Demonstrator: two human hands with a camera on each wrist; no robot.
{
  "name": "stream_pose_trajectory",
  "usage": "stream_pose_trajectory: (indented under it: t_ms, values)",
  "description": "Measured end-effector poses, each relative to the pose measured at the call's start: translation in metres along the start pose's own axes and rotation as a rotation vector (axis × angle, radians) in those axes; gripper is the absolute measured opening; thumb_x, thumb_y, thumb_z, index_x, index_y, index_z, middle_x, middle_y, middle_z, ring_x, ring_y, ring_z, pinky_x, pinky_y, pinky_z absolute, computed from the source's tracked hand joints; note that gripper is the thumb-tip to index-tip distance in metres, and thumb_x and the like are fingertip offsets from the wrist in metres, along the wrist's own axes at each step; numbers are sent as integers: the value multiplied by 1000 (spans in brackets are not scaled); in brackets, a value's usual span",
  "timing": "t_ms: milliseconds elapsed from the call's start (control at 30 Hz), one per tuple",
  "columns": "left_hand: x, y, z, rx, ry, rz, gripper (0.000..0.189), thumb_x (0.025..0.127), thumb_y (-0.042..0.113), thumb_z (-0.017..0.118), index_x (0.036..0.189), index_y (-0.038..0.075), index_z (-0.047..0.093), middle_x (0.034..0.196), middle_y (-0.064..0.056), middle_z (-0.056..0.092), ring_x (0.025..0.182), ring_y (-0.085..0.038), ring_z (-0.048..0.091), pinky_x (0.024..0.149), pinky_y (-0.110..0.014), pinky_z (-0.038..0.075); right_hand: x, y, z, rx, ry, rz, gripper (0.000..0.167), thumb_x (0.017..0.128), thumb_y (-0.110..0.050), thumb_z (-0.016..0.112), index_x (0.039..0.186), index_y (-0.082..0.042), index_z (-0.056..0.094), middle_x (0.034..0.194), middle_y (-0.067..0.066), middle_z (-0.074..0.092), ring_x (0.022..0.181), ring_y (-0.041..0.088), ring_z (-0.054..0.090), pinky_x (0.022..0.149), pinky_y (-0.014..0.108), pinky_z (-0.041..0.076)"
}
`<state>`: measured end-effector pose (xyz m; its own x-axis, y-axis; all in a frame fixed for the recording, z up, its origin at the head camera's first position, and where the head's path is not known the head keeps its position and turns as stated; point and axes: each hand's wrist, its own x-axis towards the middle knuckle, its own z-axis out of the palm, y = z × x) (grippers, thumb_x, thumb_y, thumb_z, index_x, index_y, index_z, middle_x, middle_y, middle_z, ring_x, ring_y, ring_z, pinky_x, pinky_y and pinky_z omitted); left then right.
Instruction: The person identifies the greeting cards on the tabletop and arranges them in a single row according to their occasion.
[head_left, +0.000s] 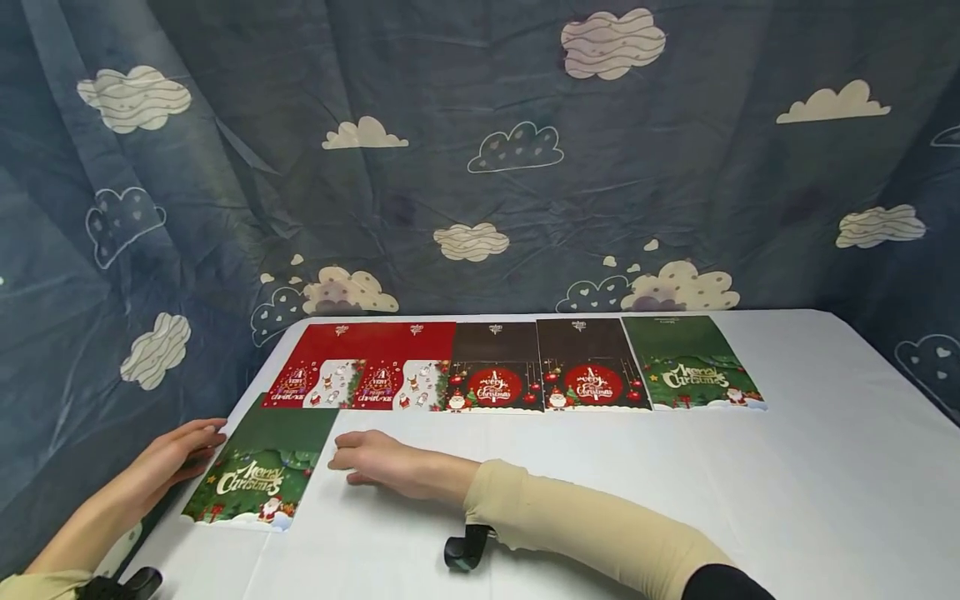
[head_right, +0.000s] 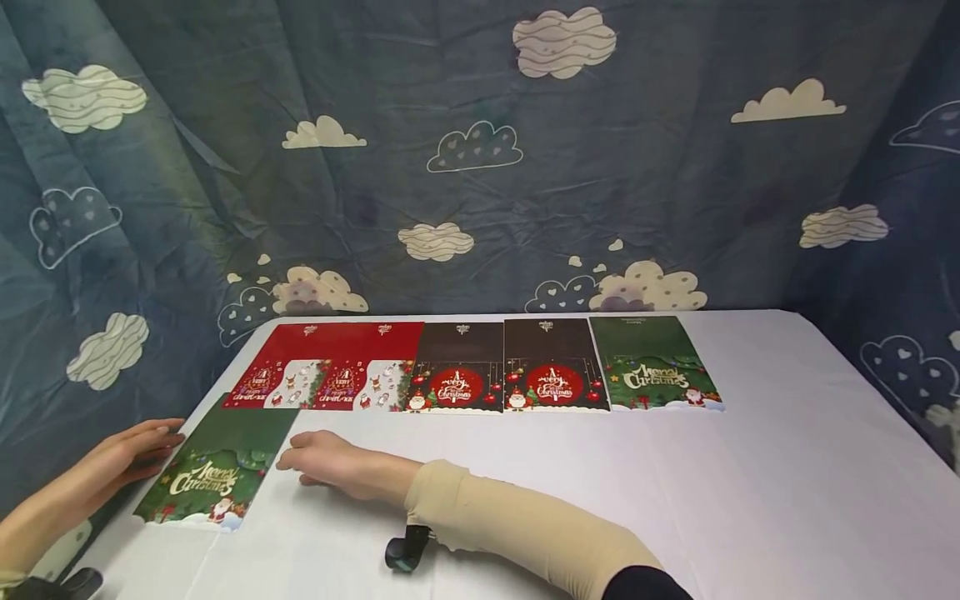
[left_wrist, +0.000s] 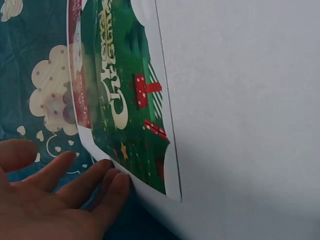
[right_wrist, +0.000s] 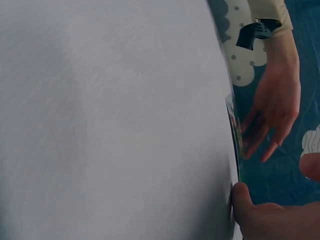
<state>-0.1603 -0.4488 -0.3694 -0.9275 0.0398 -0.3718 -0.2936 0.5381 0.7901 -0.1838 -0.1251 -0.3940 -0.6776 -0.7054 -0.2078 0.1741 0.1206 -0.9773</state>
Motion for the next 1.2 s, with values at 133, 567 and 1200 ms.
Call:
stream_pose_trajectory:
  t_ms: [133, 567, 1200]
  values:
    - [1, 2, 4, -9, -31, 20, 66, 110, 39, 18, 152, -10, 7, 154, -39, 3, 139, -56, 7, 109, -64, 24, 4, 2, 5, -56, 28, -17, 63, 89, -16, 60, 144, 8, 41, 149, 13, 44, 117, 27, 60, 98, 30, 48]
    - [1, 4, 10, -25, -37, 27, 70, 108, 44, 16, 152, -9, 4, 154, -38, -3, 140, -56, -1, 111, -66, 14, 14, 2, 15, 42, -14, -59, 66, 90, -14, 57, 148, 8, 33, 155, 14, 34, 135, 27, 42, 109, 36, 37]
    - [4, -16, 6, -89, 61, 41, 68, 108, 43, 20, 151, -11, 14, 153, -35, 21, 96, 15, 45, 83, -21, 48, 14, 5, 24, 213, 52, -18, 68, 88, -8, 59, 149, 6, 32, 155, 13, 32, 139, 25, 35, 112, 39, 33]
